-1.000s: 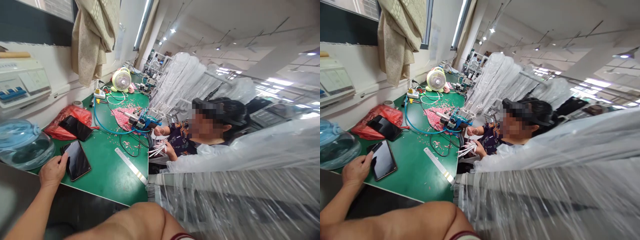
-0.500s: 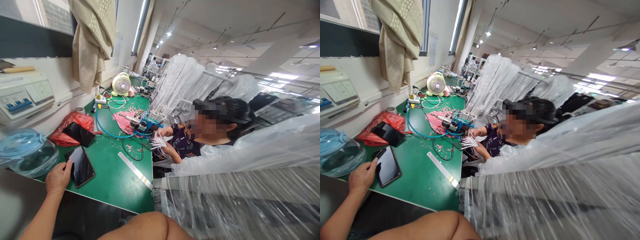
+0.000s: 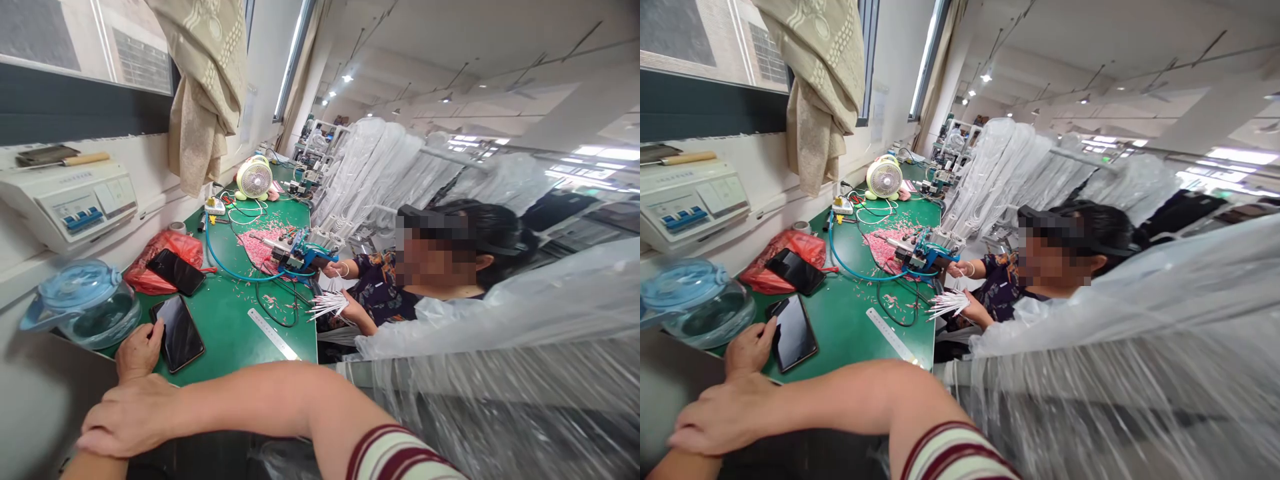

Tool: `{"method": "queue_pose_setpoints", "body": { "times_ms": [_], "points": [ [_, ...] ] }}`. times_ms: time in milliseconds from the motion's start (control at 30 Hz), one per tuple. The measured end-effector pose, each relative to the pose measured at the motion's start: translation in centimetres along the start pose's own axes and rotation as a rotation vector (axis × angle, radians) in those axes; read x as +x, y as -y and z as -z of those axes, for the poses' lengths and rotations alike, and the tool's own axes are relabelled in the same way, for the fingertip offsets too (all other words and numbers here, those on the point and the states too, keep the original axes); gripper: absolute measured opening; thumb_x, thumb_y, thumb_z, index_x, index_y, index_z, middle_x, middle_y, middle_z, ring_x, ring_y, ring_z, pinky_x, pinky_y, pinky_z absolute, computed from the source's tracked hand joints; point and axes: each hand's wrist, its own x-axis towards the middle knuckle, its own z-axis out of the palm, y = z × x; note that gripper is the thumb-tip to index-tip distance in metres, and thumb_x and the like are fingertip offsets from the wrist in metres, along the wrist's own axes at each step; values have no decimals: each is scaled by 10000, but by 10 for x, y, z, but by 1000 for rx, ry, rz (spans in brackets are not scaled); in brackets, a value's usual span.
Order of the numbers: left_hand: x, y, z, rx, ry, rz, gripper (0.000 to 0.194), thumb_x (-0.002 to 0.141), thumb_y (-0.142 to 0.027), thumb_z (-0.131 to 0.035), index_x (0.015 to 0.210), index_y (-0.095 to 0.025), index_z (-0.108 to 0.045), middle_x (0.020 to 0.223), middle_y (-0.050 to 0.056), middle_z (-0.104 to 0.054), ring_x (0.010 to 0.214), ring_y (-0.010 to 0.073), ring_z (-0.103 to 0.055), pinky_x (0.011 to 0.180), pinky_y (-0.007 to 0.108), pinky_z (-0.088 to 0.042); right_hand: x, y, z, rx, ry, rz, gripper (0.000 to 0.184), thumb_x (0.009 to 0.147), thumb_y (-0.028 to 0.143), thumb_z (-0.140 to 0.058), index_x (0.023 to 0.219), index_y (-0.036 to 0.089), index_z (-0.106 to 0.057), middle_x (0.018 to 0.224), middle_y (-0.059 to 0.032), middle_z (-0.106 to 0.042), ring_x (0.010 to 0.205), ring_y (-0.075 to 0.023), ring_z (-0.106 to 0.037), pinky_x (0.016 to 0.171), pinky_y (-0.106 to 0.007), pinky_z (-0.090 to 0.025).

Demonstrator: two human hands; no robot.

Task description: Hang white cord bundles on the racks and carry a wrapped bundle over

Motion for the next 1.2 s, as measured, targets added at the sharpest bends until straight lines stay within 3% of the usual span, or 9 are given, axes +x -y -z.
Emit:
{"method": "queue_pose_setpoints", "body": {
  "times_ms": [133,300,633,967,1200],
  "points": [
    [1,1,0,5,-6,-30,462,848,-511,-312,597,-162,-484,776,57,-603,635,134,-436,556,247,-219,-50,-32,-3,-99,10,-84,313,917,389,-346,1052,178,-535,976,-14,-608,867,-143,-564,675,-282,-455],
    [2,5,-5,36,-64,-73,440,845,-494,-327,599,-159,-471,772,60,-603,642,137,-452,569,255,-216,-86,-57,-16,-282,81,6,269,879,386,-419,960,162,-544,950,-36,-558,820,-172,-502,670,-337,-382],
    [1,-2,2,29,-40,-47,432,854,-487,-322,599,-165,-459,740,63,-570,595,134,-381,560,258,-216,-86,-61,-23,-232,96,-38,256,866,323,-432,1043,205,-575,1008,-17,-542,877,-159,-472,668,-300,-364],
    [4,8,-8,53,-111,-66,474,853,-521,-305,588,-163,-470,719,58,-558,591,133,-377,557,265,-237,-86,-65,-27,-187,75,-56,285,876,329,-419,1092,229,-575,1019,-11,-529,884,-155,-452,699,-295,-383],
    [3,3,-5,34,-110,-45,468,841,-522,-311,567,-165,-438,681,41,-533,570,127,-336,547,255,-219,-87,-66,-26,-179,103,-52,279,867,333,-436,1082,221,-574,1022,-14,-528,898,-163,-454,706,-303,-378]
  ]
}}
